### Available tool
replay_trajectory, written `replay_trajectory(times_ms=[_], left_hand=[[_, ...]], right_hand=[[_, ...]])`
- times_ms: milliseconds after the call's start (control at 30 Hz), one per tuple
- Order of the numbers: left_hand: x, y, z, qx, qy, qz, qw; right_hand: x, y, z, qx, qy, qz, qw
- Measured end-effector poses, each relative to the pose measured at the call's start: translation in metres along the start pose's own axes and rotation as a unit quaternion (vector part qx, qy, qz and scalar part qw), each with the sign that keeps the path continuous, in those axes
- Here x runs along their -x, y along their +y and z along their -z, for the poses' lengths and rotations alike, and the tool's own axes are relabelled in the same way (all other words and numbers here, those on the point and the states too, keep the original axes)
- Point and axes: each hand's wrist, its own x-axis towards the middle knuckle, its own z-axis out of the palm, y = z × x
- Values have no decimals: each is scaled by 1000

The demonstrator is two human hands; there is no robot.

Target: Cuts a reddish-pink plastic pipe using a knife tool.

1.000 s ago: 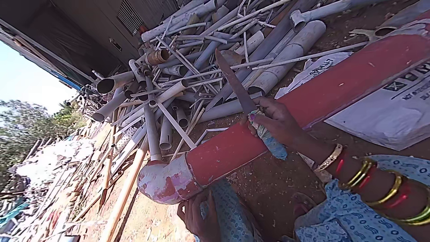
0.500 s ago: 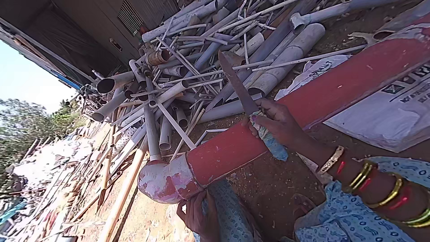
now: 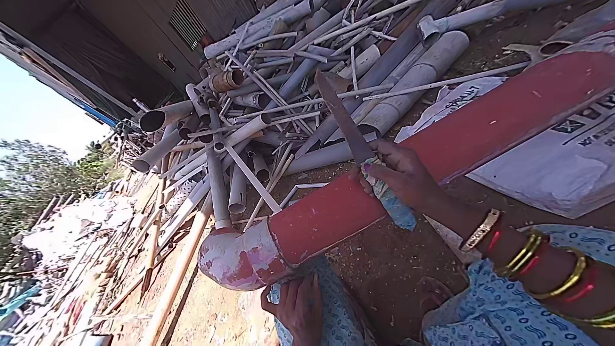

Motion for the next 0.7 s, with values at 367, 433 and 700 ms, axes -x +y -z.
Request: replay_trajectory(times_ms=[367, 433, 700], left_hand=[[-3, 9, 7, 48, 8, 58, 997], [-3, 7, 5, 54, 12, 56, 997], [-3, 1, 6, 50, 19, 35, 998]], right_hand=[[0, 0, 0, 3, 0, 6, 1000], [0, -1, 0, 0, 1, 2, 1000], [0, 0, 0, 11, 1, 3, 1000]])
